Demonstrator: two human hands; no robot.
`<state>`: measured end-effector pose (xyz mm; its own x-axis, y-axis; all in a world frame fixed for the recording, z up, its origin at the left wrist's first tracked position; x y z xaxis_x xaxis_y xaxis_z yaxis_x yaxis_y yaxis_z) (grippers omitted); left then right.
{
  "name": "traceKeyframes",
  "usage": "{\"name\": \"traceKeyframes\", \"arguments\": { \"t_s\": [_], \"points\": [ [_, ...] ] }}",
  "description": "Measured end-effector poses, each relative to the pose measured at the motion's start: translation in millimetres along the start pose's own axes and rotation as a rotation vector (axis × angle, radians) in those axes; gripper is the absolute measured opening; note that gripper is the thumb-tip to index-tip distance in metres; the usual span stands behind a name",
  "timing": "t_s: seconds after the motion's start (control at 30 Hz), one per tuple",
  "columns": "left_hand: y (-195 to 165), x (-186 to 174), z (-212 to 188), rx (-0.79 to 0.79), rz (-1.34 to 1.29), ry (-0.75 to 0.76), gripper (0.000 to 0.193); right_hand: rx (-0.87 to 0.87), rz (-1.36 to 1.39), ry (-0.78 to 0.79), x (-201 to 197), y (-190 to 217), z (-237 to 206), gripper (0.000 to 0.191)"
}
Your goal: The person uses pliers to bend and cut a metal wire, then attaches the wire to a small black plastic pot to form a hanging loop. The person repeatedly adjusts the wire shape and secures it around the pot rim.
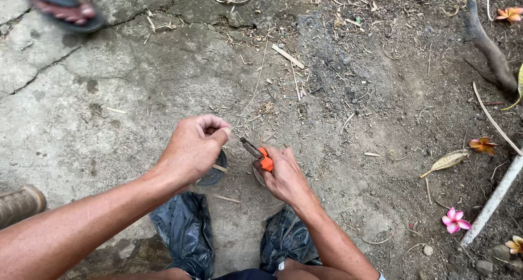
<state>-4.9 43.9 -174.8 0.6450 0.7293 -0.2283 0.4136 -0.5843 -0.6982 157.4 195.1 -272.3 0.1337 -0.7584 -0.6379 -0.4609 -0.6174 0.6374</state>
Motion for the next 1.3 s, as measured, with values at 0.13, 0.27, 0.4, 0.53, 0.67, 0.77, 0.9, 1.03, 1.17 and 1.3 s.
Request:
{"name": "traceKeyframes", "arguments": {
  "t_s": [0.13, 0.27, 0.4, 0.53, 0.67, 0.77, 0.9, 1.03, 1.17, 1.3],
  "points": [
    [-18, -9, -12, 0.029, -0.083, 0.022, 0.020, -0.064, -0.432, -0.100, 14, -23, 6, 0.044],
    [-33, -18, -24, 0.149, -0.086, 0.065, 0.022, -0.081, -0.446, -0.169, -3, -13, 12, 0.049],
    [-35, -23, -30, 0.131, -0.013, 0.089, 0.022, -0.424, -0.084, -0.370, -49, 45, -3, 0.038],
    [-31, -9, -34, 0.285, -0.001, 0.097, 0.020, -0.628, -0.164, -0.538, -96, 93, -7, 0.041],
    [-30, 0, -25, 0.539, -0.052, 0.044, 0.019, -0.797, -0.218, -0.462, -113, 95, 21, 0.023],
    [-29, 1, -15, 0.680, 0.037, -0.048, 0.022, -0.753, -0.075, -0.604, -101, 86, 57, 0.017],
    [-29, 1, 7, 0.657, -0.088, -0.072, 0.024, -0.565, -0.173, -0.685, -96, 87, 135, 0.012],
    [-38, -11, 28, 0.817, -0.287, -0.216, 0.026, -0.678, -0.246, -0.721, -113, 106, 165, 0.011],
    [-48, -31, 29, 0.828, -0.575, -0.221, 0.027, -0.842, -0.336, -0.700, -130, 152, 170, 0.011],
    [-56, -63, 30, 0.889, -0.519, -0.314, 0.024, -1.037, -0.394, -0.664, -147, 182, 183, 0.010]
  ]
}}
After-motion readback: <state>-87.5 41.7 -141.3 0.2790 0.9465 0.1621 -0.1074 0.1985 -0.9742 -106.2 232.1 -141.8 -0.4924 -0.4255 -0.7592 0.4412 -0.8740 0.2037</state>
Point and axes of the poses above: each hand's wrist, its own z-axis towards the middle knuckle, its own x-axis out of the palm, y = z × x, the point moved 2 cm from there along z, towards the middle knuckle, and after that the axes turned 6 degrees about -z, right-handed, at the moved point
